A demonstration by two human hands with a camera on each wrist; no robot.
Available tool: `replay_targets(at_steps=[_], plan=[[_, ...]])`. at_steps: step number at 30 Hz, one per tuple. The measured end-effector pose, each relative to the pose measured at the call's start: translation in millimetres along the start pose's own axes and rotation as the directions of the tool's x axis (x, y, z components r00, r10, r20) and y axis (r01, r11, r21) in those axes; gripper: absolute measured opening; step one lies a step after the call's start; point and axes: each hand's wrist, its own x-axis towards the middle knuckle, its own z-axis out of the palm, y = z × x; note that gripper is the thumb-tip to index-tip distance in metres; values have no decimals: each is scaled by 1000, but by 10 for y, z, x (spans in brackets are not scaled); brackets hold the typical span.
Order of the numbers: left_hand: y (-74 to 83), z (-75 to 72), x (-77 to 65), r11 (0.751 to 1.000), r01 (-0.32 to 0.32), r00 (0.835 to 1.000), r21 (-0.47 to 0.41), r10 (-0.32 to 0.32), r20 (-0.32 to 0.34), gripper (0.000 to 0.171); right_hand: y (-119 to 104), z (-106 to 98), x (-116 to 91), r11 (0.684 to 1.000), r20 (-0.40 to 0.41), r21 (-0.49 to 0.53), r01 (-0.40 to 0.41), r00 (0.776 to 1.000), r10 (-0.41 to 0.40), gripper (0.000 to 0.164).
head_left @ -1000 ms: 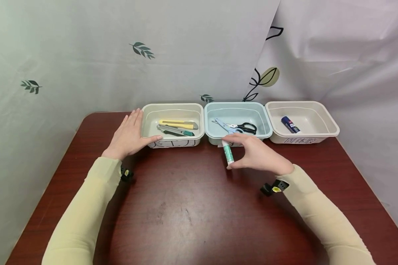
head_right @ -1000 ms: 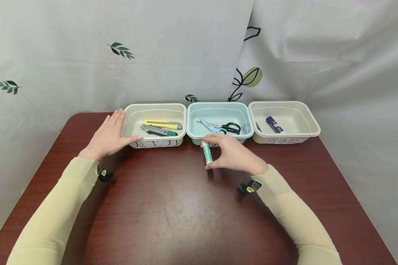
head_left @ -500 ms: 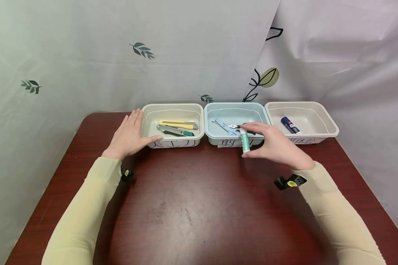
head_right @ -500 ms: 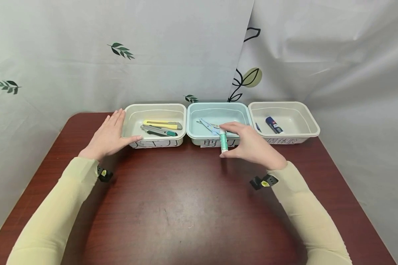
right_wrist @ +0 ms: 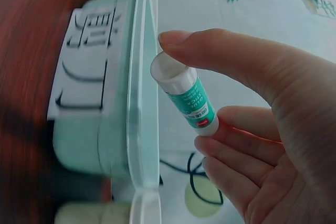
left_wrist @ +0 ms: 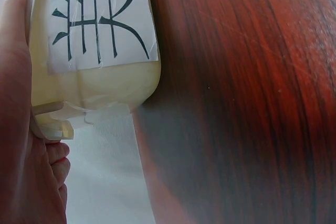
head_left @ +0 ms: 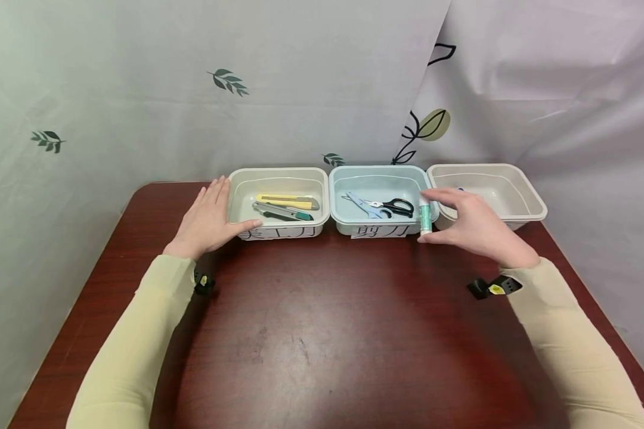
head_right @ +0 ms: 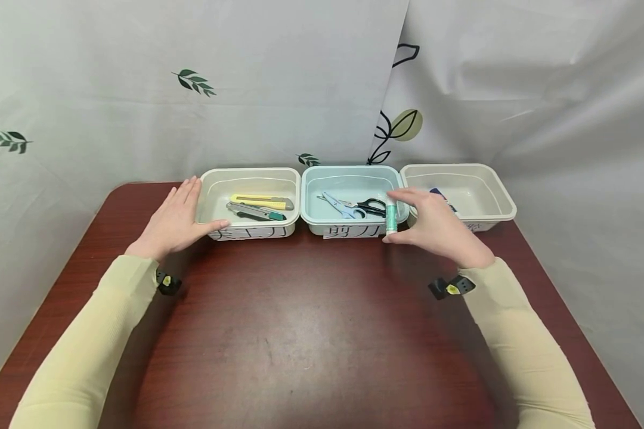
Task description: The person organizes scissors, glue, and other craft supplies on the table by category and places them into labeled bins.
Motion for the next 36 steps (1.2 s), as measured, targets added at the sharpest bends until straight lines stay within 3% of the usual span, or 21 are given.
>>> replay_targets(at_steps=[18, 28, 32, 36], plan=[[-22, 5, -13, 1000, 6, 1000, -3, -6, -3, 124, 452, -390, 78, 995, -101, -51, -81, 992, 75, 79], [-25, 10, -11, 1000, 4, 1000, -13, -4, -1, 124, 680, -435, 221, 977, -37, -76, -198, 980, 196, 85], [-22, 10, -5, 1000, 4, 1000, -15, -4, 0, 124, 772, -415, 244, 972, -21, -116, -205, 979, 204, 91], [-20, 9, -1, 1000, 3, 1000, -10, -3, 0, 124, 837, -395, 240, 975, -16, -120, -185, 983, 184, 85]])
